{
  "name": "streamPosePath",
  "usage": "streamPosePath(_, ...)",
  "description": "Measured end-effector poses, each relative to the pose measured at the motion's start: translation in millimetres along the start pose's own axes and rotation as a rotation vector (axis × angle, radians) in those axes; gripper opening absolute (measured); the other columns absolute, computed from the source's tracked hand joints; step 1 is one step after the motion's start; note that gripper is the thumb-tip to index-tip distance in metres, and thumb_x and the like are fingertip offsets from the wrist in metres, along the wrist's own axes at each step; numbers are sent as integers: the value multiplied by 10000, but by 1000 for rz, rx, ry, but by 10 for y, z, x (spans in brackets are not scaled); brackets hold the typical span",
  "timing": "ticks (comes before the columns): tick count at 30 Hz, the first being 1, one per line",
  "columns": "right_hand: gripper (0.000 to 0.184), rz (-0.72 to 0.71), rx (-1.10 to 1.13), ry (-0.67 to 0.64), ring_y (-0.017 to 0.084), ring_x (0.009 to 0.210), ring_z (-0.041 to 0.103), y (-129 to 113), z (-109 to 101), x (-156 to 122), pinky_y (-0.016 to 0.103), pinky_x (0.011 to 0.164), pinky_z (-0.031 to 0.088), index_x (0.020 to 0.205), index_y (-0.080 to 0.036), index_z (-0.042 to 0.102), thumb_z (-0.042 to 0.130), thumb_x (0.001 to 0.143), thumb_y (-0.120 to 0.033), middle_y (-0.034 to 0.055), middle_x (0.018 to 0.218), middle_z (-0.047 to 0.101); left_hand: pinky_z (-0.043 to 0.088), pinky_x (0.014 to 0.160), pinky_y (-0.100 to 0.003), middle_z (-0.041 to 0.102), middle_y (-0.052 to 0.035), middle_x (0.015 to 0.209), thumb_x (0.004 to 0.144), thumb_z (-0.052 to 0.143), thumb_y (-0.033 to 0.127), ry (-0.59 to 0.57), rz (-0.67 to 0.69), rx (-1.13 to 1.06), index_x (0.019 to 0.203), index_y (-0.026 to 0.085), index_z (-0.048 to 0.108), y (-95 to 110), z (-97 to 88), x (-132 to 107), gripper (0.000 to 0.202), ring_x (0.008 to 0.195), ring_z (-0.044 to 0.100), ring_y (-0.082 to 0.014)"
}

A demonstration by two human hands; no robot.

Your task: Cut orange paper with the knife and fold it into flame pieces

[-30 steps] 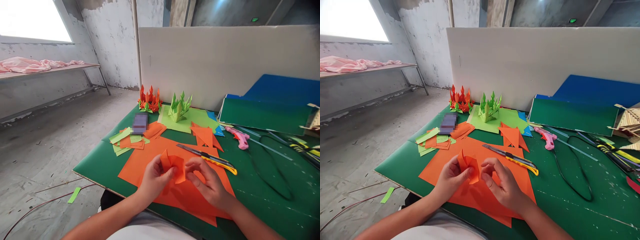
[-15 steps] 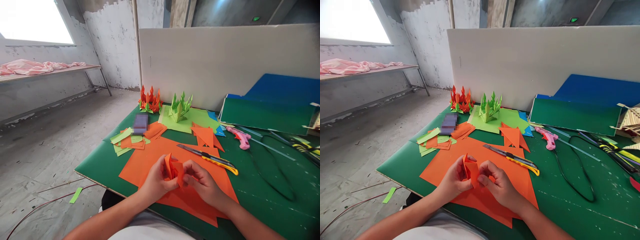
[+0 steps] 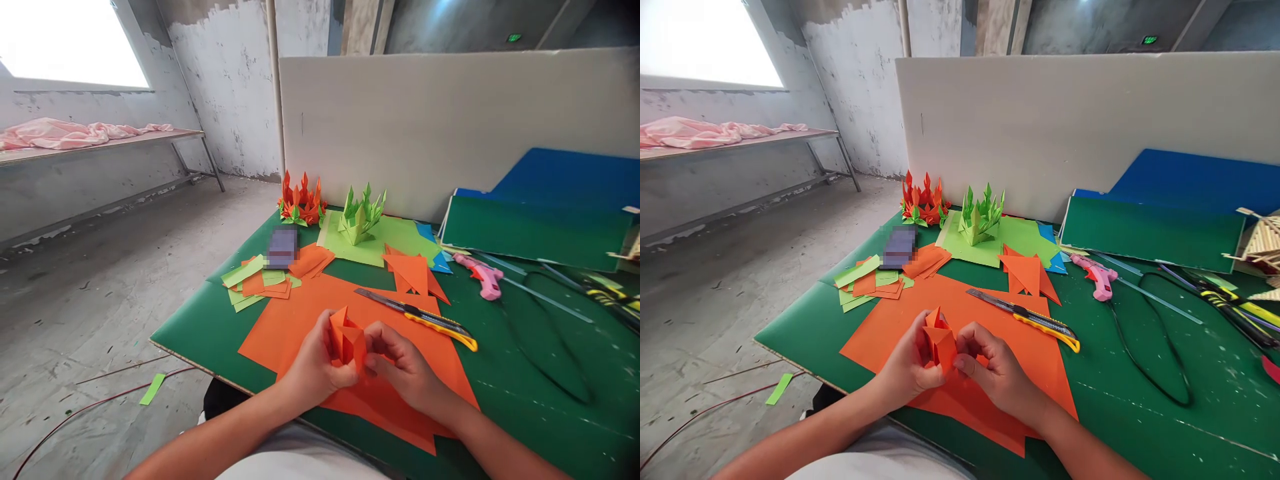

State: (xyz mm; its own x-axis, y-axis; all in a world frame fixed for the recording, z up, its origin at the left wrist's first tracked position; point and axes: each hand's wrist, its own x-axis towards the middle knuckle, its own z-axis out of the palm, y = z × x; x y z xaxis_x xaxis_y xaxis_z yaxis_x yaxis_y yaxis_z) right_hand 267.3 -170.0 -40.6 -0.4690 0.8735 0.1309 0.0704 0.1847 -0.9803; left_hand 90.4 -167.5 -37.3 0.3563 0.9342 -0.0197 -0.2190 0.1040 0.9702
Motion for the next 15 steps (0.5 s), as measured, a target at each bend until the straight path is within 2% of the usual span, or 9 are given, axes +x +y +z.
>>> streamPosePath(10, 240, -7, 9, 3, 130, 699, 523, 11, 2, -1, 262, 633, 460, 864, -209, 523, 557, 944, -433, -17, 778, 520, 423, 568, -200, 563, 83, 699, 578, 677, 70, 17, 22, 22, 959, 233, 406, -18, 13, -3, 495, 614, 562, -105)
streamPosePath(15, 195, 18, 108, -9, 103, 663, 539, 24, 4, 31, 251, 643, 465, 928, -215, 537, 536, 966, -406, -29, 792, 526, 440, 620, -208, 557, 48, 796, 646, 714, 146, -24, 35, -41, 923, 210, 436, -11, -13, 6, 397, 683, 544, -99)
